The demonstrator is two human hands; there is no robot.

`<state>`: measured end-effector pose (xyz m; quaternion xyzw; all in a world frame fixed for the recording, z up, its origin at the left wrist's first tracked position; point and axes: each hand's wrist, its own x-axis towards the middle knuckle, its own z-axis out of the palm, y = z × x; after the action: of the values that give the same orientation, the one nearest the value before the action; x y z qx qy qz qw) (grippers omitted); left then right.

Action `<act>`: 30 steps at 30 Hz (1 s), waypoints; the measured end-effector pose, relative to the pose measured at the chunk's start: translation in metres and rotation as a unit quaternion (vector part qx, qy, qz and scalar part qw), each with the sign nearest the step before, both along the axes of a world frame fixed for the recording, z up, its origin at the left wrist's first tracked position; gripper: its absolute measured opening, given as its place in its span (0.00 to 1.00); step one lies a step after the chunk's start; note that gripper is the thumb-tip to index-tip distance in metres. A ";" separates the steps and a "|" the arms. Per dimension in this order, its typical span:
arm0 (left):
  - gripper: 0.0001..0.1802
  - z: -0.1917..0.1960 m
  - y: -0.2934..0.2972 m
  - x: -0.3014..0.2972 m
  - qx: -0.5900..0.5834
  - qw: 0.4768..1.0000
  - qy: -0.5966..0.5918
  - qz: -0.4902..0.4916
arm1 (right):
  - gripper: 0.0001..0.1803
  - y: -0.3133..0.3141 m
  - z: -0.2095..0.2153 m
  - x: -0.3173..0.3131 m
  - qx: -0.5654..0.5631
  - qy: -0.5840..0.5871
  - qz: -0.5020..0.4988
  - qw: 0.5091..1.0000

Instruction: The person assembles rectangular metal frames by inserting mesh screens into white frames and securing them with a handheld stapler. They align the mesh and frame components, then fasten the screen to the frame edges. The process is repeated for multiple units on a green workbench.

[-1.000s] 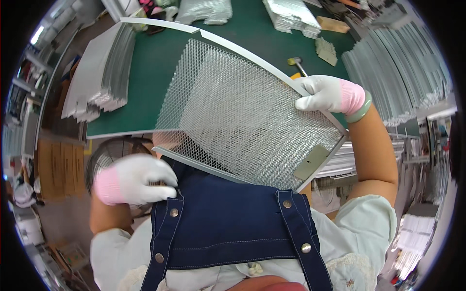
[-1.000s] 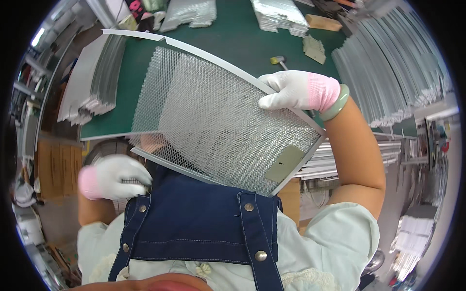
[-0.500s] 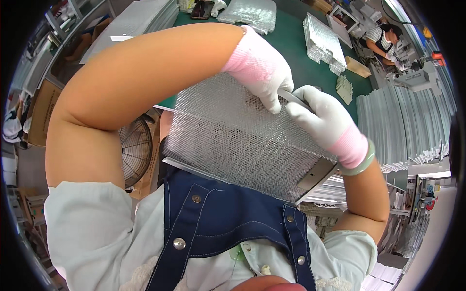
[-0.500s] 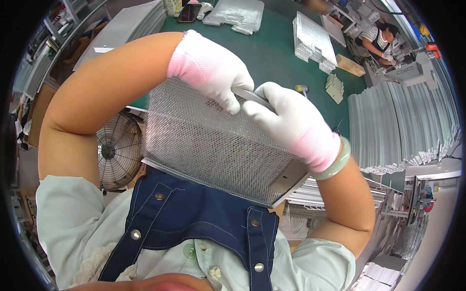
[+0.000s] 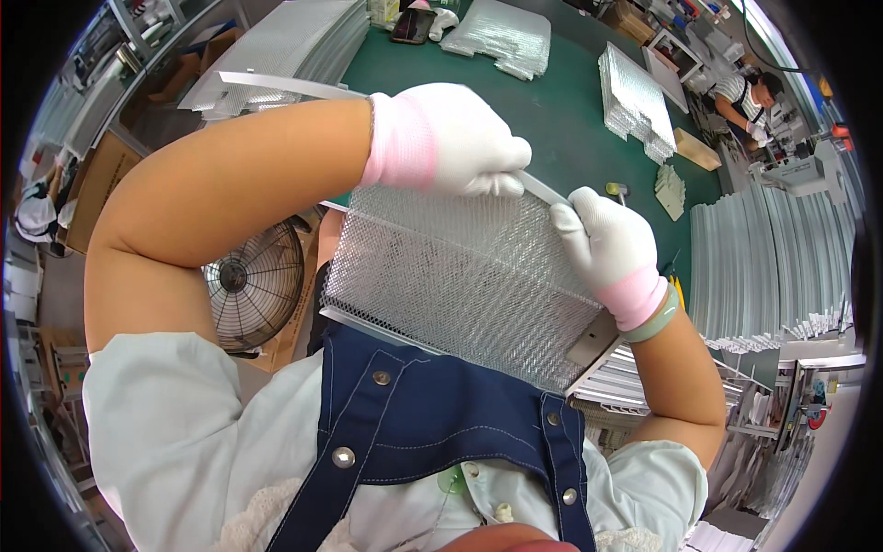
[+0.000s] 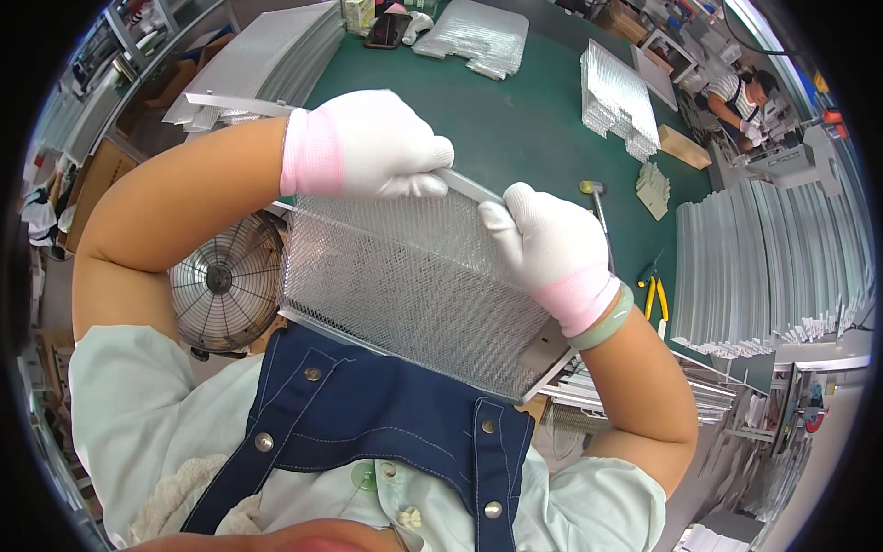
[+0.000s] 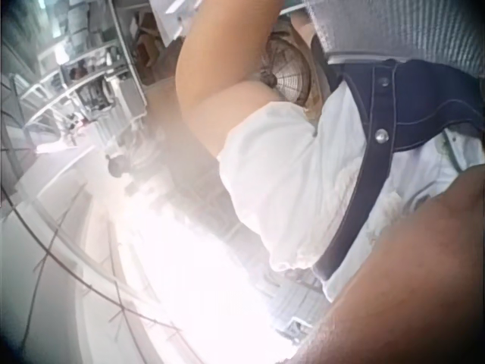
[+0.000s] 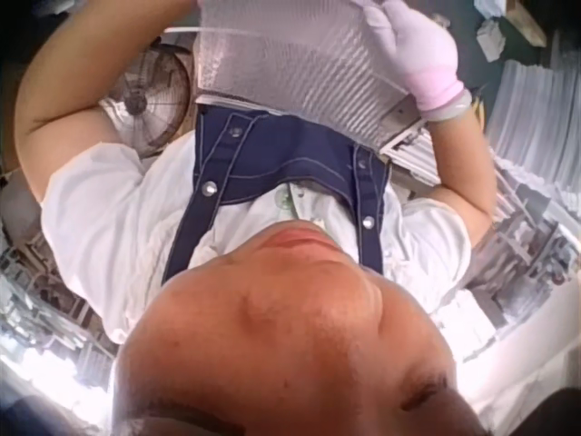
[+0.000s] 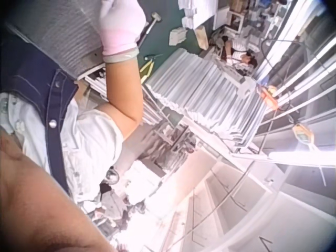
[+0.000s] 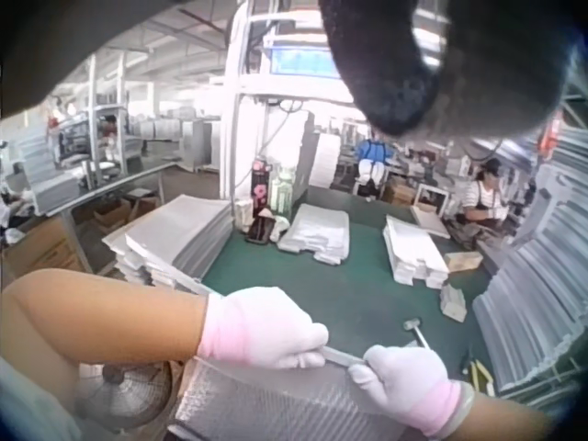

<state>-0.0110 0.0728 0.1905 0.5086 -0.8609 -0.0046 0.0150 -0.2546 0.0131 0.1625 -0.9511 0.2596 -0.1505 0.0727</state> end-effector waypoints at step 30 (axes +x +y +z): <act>0.15 -0.076 0.088 0.015 -0.031 0.712 0.613 0.341 | 0.17 -0.027 0.006 0.033 0.311 -0.062 -0.022 0.948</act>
<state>0.0039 0.1606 0.1148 0.6524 -0.4302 -0.2837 0.5557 -0.2211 -0.0138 0.1681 -0.8644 0.3089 -0.1225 0.3772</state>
